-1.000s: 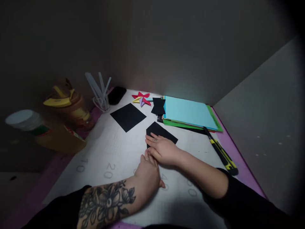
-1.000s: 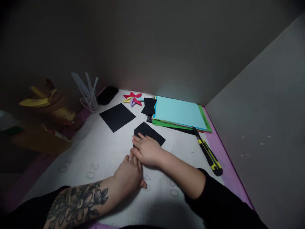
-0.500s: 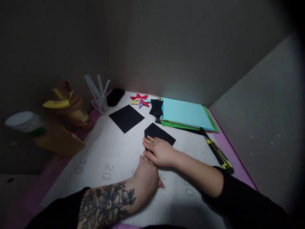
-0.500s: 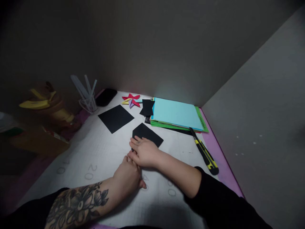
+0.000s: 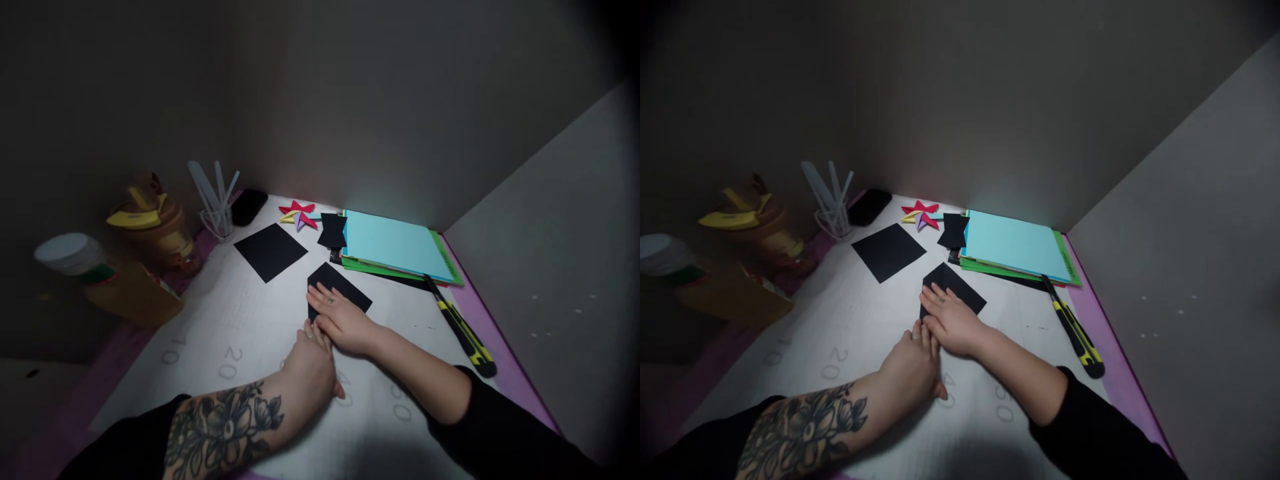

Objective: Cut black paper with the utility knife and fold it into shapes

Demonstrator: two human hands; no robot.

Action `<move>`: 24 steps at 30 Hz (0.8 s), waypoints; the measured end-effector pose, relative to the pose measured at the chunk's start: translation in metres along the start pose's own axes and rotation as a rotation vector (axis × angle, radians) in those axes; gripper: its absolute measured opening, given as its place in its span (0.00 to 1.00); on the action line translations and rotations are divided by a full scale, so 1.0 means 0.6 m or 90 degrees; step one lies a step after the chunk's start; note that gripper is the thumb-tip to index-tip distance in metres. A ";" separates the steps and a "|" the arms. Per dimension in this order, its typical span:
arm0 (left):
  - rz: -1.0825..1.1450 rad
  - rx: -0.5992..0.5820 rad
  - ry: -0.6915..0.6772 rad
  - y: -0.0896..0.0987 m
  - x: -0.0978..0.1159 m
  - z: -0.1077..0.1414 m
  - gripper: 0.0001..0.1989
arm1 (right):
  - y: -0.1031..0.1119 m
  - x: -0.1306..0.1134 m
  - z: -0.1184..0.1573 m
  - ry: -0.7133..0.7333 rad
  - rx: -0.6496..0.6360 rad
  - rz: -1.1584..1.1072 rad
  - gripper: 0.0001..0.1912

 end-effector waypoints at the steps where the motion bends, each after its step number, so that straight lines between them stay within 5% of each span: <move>1: -0.004 0.001 -0.008 -0.001 0.000 -0.001 0.42 | -0.004 -0.003 0.011 0.017 -0.009 -0.012 0.28; 10: 0.025 0.056 -0.019 0.019 -0.027 -0.015 0.30 | -0.013 0.011 0.044 0.060 0.021 -0.086 0.31; 14: 0.036 0.041 0.013 0.014 -0.049 -0.018 0.36 | -0.012 0.014 0.044 0.079 0.033 -0.097 0.39; 19: -0.014 -0.017 0.025 0.003 -0.037 -0.008 0.35 | -0.014 0.010 0.045 0.080 0.009 -0.072 0.38; 24: 0.014 -0.019 -0.037 0.028 -0.023 0.010 0.28 | -0.010 0.007 0.045 0.083 -0.010 -0.040 0.35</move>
Point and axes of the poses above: each hand's wrist, its own z-axis away from the middle knuckle, its own y-axis out of the back of the hand, x = y × z, the point moved 8 cm from there along -z, towards the middle knuckle, and after that the axes turned 9 degrees about -z, right-handed, at the moved point
